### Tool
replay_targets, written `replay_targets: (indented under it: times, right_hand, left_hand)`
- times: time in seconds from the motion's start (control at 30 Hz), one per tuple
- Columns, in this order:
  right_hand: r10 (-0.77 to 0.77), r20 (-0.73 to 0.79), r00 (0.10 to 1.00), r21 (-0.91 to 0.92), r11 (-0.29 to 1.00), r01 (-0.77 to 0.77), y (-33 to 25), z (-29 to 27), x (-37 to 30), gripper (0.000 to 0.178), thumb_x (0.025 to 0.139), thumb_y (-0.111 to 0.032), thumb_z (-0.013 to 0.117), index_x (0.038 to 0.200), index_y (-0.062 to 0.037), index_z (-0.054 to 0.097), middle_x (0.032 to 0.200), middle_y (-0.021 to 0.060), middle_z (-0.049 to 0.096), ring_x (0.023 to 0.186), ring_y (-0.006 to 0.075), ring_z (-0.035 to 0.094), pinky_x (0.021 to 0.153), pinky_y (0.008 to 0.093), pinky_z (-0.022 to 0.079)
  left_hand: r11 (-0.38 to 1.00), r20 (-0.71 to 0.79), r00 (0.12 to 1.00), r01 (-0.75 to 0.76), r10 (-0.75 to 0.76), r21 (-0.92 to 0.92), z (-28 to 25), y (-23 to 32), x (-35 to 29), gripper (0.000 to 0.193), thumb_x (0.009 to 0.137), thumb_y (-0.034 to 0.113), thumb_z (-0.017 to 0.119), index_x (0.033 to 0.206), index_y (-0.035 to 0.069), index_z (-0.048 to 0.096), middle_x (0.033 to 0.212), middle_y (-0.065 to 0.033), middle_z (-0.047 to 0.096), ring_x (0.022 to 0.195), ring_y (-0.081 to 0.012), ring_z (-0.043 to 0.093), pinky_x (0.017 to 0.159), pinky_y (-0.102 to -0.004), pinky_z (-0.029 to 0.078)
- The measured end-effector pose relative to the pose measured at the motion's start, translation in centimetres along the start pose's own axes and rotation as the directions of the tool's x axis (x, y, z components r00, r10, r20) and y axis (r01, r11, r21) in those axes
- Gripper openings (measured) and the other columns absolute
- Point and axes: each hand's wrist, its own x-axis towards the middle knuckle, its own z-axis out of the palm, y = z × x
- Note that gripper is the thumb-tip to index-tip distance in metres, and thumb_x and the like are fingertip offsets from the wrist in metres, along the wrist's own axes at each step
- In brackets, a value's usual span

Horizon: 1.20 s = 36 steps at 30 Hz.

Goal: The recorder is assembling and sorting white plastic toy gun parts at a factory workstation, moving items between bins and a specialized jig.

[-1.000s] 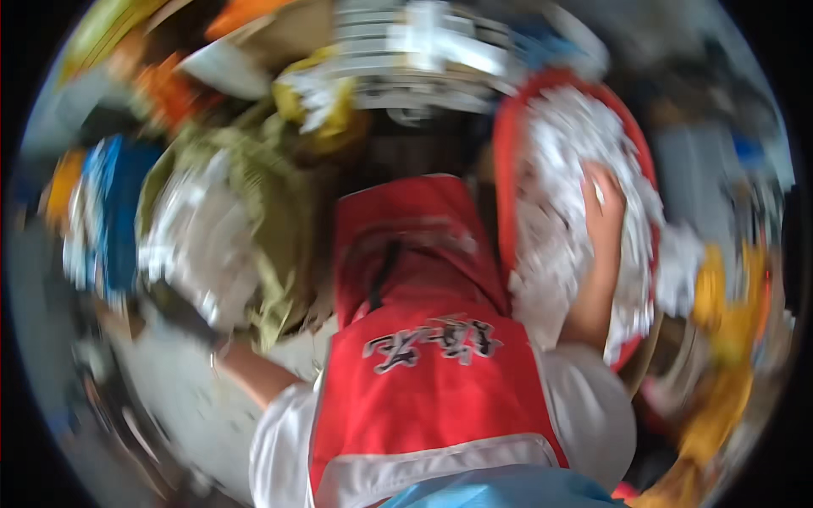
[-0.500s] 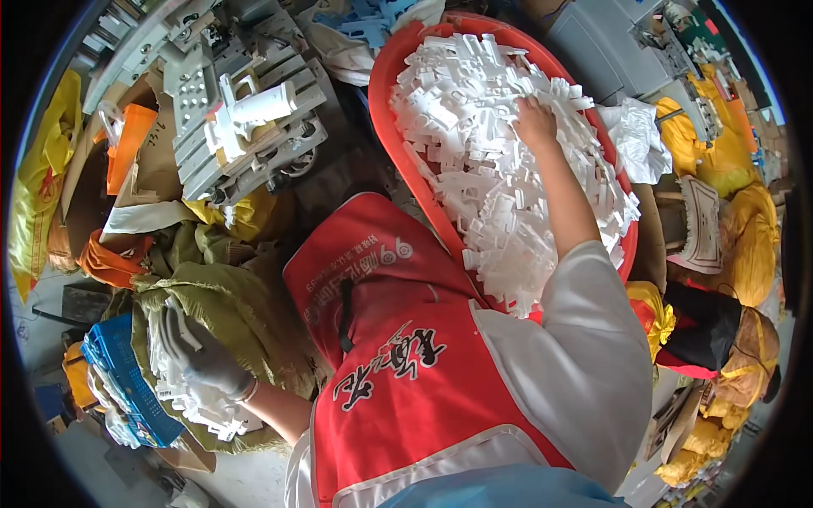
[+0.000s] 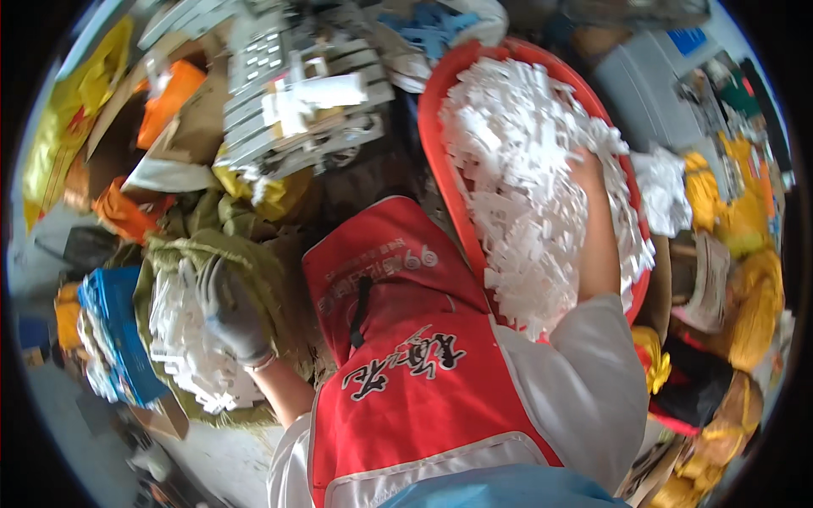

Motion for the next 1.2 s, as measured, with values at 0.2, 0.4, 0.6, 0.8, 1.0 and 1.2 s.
replay_targets:
  times: [0.2, 0.4, 0.6, 0.8, 1.0, 1.2]
  right_hand:
    - [-0.188, 0.016, 0.982, -0.070, 0.980, 0.188, -1.6, -0.6, -2.7, 0.051, 0.072, -0.004, 0.071, 0.121, -0.0026, 0.056, 0.116, 0.0236, 0.060, 0.112, 0.0399, 0.056, 0.095, 0.0421, 0.045]
    - [-0.211, -0.174, 0.962, -0.015, 0.977, 0.211, -10.0, -5.1, -4.9, 0.049, 0.077, -0.002, 0.068, 0.124, -0.0025, 0.054, 0.122, 0.0210, 0.057, 0.114, 0.0380, 0.055, 0.096, 0.0405, 0.044]
    - [-0.027, -0.082, 0.996, 0.753, 0.653, 0.080, -16.5, -5.7, -6.4, 0.043, 0.086, -0.002, 0.062, 0.128, -0.0001, 0.055, 0.120, 0.0073, 0.060, 0.101, 0.0141, 0.057, 0.085, 0.0263, 0.045]
    - [-0.104, 0.069, 0.992, 0.995, 0.080, -0.061, -23.7, -5.4, -5.8, 0.045, 0.090, 0.000, 0.058, 0.134, 0.0008, 0.048, 0.117, 0.0058, 0.057, 0.093, 0.0083, 0.052, 0.073, 0.0234, 0.041]
    - [-0.450, 0.047, 0.892, 0.968, 0.242, 0.071, -35.8, -5.0, -2.3, 0.041, 0.087, -0.002, 0.064, 0.127, -0.0027, 0.055, 0.108, 0.0035, 0.061, 0.084, 0.0076, 0.054, 0.072, 0.0227, 0.043]
    - [-0.672, -0.061, 0.738, 0.770, 0.439, 0.463, -43.3, -3.6, 0.6, 0.036, 0.086, -0.005, 0.067, 0.122, -0.0024, 0.060, 0.107, 0.0083, 0.066, 0.097, 0.0140, 0.061, 0.082, 0.0268, 0.048]
  left_hand:
    - [0.977, 0.021, 1.000, 0.008, -0.004, -0.211, 1.6, 0.3, 2.1, 0.021, 0.081, 0.001, 0.064, 0.103, 0.002, 0.068, 0.106, -0.0142, 0.068, 0.101, -0.0312, 0.063, 0.091, -0.0386, 0.049]
    - [0.949, 0.070, 0.988, -0.115, 0.141, -0.293, 3.5, 2.3, 8.7, 0.023, 0.084, 0.008, 0.065, 0.106, 0.003, 0.067, 0.110, -0.0147, 0.067, 0.103, -0.0316, 0.063, 0.089, -0.0375, 0.049]
    - [0.882, 0.180, 0.950, -0.153, 0.256, -0.446, 8.7, 2.8, 15.2, 0.034, 0.082, 0.013, 0.068, 0.115, 0.005, 0.062, 0.110, -0.0151, 0.066, 0.103, -0.0352, 0.062, 0.089, -0.0406, 0.049]
    - [0.879, 0.255, 0.931, -0.119, 0.260, -0.462, 10.2, 2.3, 17.0, 0.032, 0.081, 0.009, 0.072, 0.111, 0.002, 0.062, 0.107, -0.0127, 0.068, 0.097, -0.0240, 0.066, 0.085, -0.0330, 0.051]
    - [0.836, -0.051, 0.997, 0.026, -0.065, -0.548, 8.1, 0.2, 13.9, 0.034, 0.081, 0.016, 0.074, 0.111, 0.003, 0.064, 0.101, -0.0113, 0.070, 0.091, -0.0215, 0.069, 0.080, -0.0310, 0.053]
    - [0.738, -0.035, 0.955, 0.204, -0.295, -0.643, 4.5, -2.7, 8.5, 0.030, 0.087, 0.013, 0.070, 0.113, 0.000, 0.063, 0.106, -0.0070, 0.069, 0.090, -0.0110, 0.066, 0.079, -0.0255, 0.052]
